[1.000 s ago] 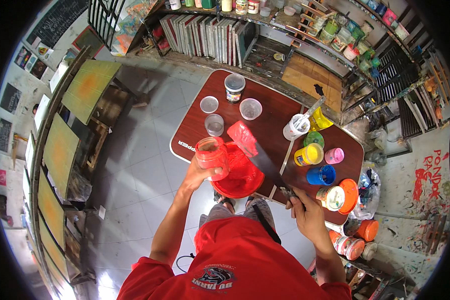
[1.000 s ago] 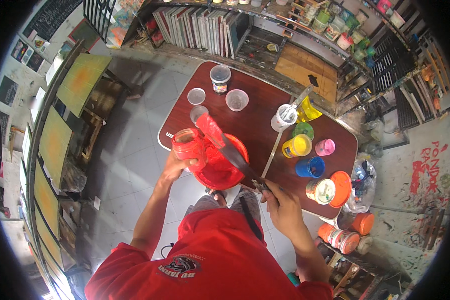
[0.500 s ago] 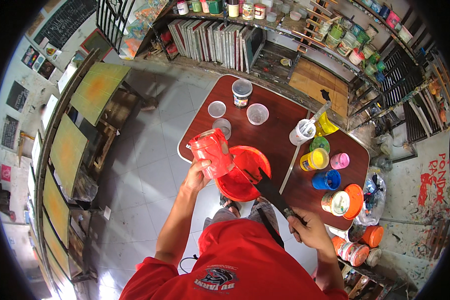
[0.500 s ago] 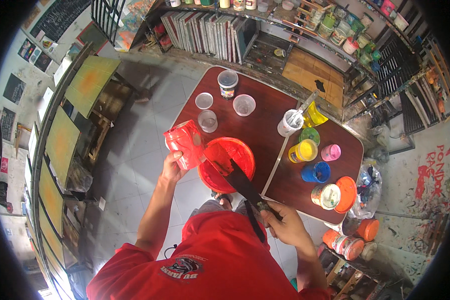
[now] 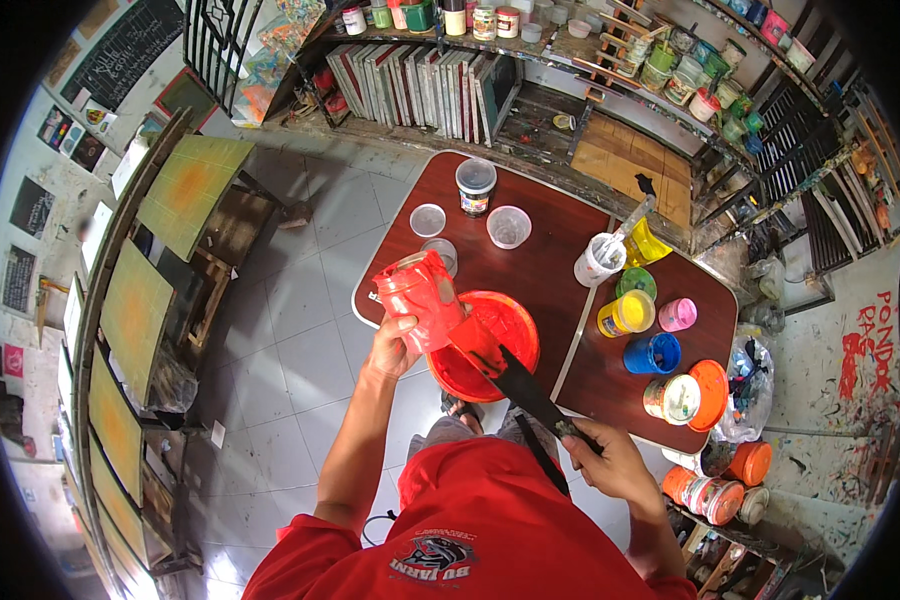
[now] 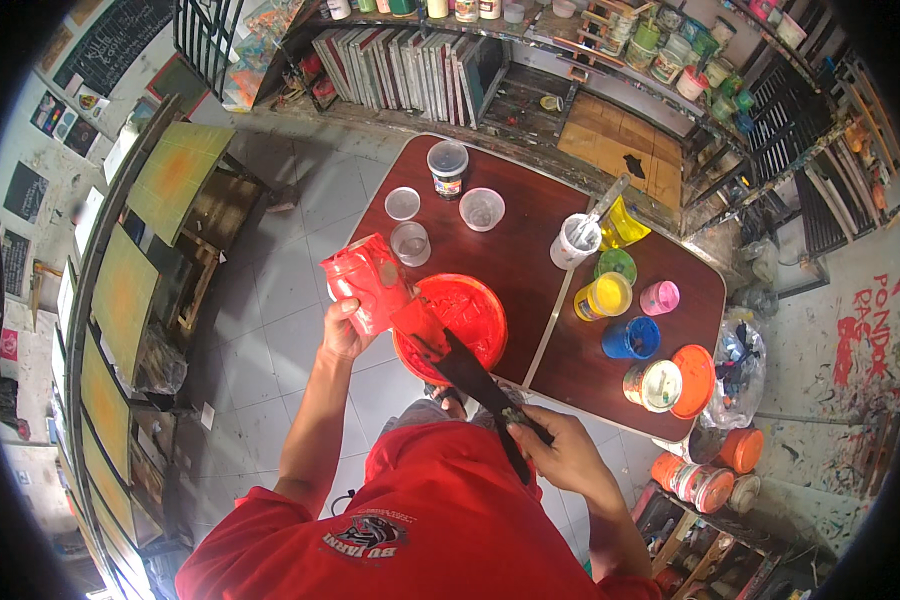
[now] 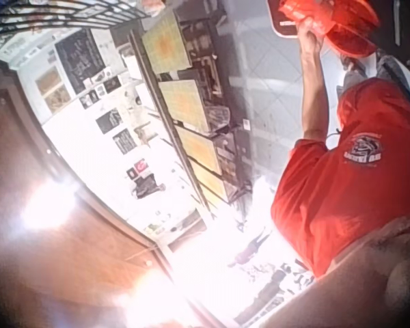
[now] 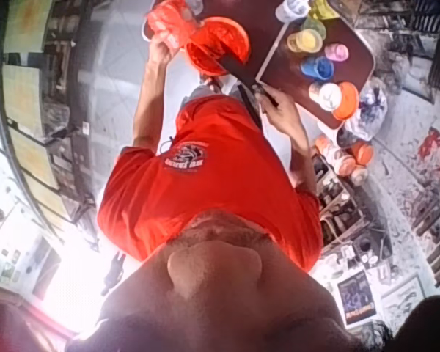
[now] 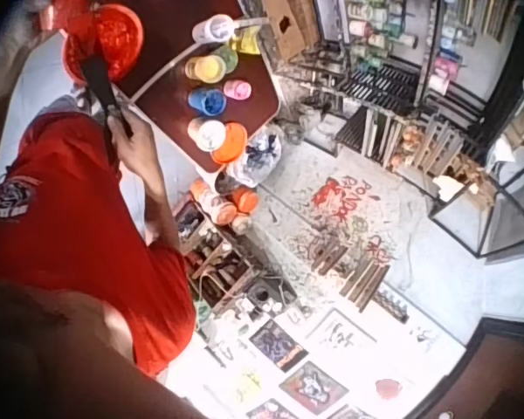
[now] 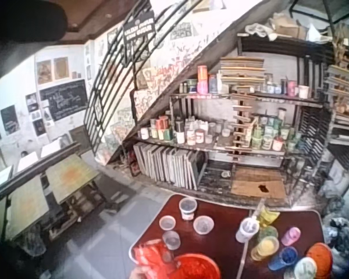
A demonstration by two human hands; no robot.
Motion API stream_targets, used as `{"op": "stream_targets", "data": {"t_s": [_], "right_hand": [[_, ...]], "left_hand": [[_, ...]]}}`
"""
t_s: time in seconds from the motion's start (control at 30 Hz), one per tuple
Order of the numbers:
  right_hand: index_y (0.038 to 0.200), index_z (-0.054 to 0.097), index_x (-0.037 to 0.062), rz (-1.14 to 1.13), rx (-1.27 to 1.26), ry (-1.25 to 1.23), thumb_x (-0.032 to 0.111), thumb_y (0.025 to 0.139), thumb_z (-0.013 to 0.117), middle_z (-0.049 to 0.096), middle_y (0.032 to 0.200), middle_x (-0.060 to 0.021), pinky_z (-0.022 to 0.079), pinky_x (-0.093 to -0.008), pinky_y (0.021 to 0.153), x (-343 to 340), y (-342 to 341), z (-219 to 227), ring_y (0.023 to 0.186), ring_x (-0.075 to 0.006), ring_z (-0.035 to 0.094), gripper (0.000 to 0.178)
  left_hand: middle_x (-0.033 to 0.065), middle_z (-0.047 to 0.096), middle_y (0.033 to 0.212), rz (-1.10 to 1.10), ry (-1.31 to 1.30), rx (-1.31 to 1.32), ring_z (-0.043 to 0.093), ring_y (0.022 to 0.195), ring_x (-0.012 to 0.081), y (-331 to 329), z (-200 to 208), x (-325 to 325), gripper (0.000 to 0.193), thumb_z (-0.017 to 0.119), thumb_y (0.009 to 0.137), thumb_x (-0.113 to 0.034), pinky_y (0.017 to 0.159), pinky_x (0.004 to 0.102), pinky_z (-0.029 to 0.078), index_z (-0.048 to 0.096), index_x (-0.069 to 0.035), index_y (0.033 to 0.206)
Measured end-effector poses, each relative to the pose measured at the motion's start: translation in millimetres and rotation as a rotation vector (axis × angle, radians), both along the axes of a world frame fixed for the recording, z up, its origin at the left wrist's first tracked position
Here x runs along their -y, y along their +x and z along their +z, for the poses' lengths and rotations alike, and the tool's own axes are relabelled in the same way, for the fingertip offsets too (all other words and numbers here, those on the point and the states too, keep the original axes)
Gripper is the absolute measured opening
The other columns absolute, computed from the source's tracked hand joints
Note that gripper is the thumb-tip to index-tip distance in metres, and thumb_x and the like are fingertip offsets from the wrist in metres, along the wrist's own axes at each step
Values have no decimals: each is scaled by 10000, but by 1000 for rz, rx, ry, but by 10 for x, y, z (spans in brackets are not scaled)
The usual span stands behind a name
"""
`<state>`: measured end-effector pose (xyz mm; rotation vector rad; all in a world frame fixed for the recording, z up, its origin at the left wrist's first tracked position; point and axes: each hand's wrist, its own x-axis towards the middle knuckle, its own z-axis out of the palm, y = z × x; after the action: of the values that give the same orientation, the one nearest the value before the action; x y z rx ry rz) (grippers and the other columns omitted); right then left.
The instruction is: The person mixes red paint in a bucket using a spatula, periodically scraping paint from a smaller container and wiping the spatula on the side of the bucket.
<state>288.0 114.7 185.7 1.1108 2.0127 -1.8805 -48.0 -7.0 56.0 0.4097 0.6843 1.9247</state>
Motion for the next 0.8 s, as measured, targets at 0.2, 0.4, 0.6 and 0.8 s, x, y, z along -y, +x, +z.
{"op": "stream_targets", "data": {"t_s": [0.2,0.4,0.6,0.8], "right_hand": [[1025,664,38,22,-55,64,260,1044,607,551,644,22,383,-247,448,28,-28,-61,491,-49,485,230],[1067,657,39,38,-62,74,238,1053,592,536,638,28,368,-235,424,36,-56,-97,470,-38,465,210],[1288,652,36,10,-65,62,221,1053,585,538,635,29,369,-233,425,53,-116,-54,471,-38,466,306],[1261,678,36,8,-75,123,264,1031,620,574,650,7,438,-261,528,22,-141,-34,557,-68,527,329]], "left_hand": [[140,572,1407,-15,-122,-127,586,1271,300,8,-63,77,895,818,745,-311,1117,463,453,410,-7,1481],[112,578,1382,-52,-176,-184,578,1270,250,9,-77,162,967,864,685,-260,1100,404,464,395,-9,1493],[104,576,1377,-60,-244,-246,568,1279,244,50,43,183,1019,897,650,-214,1112,404,451,377,-23,1505],[103,551,1400,-79,-258,-273,541,1301,247,28,31,177,1049,912,621,-203,1133,406,427,376,-30,1505]]}}
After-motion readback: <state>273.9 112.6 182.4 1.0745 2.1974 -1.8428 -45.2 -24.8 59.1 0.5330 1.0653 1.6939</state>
